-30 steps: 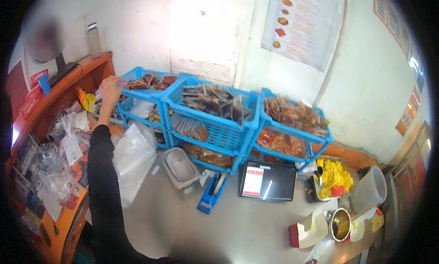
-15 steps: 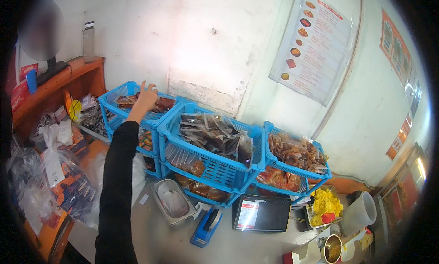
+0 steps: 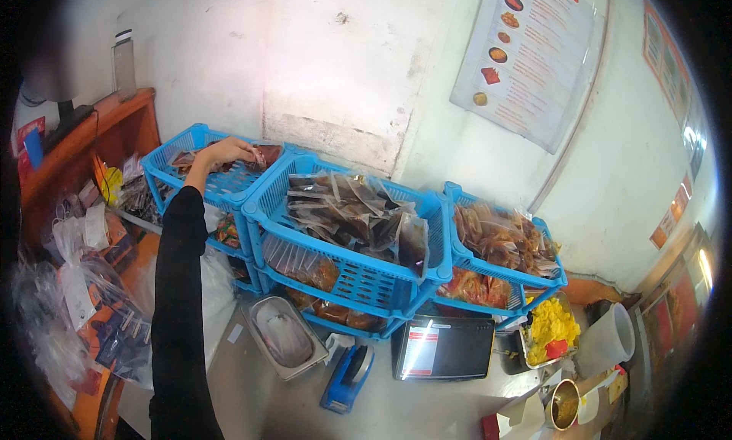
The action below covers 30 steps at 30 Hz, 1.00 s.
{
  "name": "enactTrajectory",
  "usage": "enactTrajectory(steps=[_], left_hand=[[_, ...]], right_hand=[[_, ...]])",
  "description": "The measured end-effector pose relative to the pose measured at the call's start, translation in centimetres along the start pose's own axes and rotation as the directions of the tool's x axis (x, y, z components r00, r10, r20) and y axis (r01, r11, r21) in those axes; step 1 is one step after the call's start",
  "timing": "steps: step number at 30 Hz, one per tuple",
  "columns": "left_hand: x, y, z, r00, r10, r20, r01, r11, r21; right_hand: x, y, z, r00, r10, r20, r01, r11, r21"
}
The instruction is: The person assembles takeout food orders by placing scrambled eggs, fried chicken, and sauce into paper boxes. They handle receipts and coordinate with a coworker to complete the packaging.
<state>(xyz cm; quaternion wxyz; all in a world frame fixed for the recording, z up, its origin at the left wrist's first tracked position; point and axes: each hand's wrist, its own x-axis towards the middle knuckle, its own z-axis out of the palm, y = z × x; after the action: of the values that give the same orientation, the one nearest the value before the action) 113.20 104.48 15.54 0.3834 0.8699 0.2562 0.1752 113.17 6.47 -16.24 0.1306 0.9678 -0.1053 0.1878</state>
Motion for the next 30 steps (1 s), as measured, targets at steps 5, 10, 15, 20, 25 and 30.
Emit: enactTrajectory(steps=[5, 10, 15, 20, 25, 30], left_hand=[[-1.4, 1.8, 0.1, 0.967, 0.092, -0.238, -0.132, 0.979, -0.154], [-5.7, 6.5, -0.5, 0.860, 0.286, -0.424, -0.339, 0.939, -0.055], [-15.0, 16.8, -0.1, 0.851, 0.509, -0.129, -0.521, 0.786, -0.332], [-25.5, 25.8, 10.6, 0.685, 0.656, 0.316, -0.623, 0.753, -0.214], [-34.5, 26.3, 22.5, 0.492, 0.653, 0.577, -0.511, 0.752, -0.416], [-39.2, 23.5, 28.9, 0.532, 0.292, 0.795, 0.095, 0.912, -0.398]], right_hand=[[0.1, 2.7, 4.5, 0.986, -0.136, -0.098, 0.127, 0.988, -0.093], [0.2, 3.8, 4.0, 0.953, -0.226, -0.203, 0.253, 0.960, 0.120], [3.7, -4.7, -9.2, 0.954, 0.244, -0.175, -0.059, 0.724, 0.688], [3.4, -17.1, -28.1, 0.864, -0.329, -0.380, 0.424, 0.071, 0.903], [3.1, -18.9, -34.3, 0.434, -0.880, -0.193, 0.002, -0.213, 0.977], [1.6, -14.8, -27.6, 0.351, -0.933, -0.077, -0.433, -0.235, 0.870]])
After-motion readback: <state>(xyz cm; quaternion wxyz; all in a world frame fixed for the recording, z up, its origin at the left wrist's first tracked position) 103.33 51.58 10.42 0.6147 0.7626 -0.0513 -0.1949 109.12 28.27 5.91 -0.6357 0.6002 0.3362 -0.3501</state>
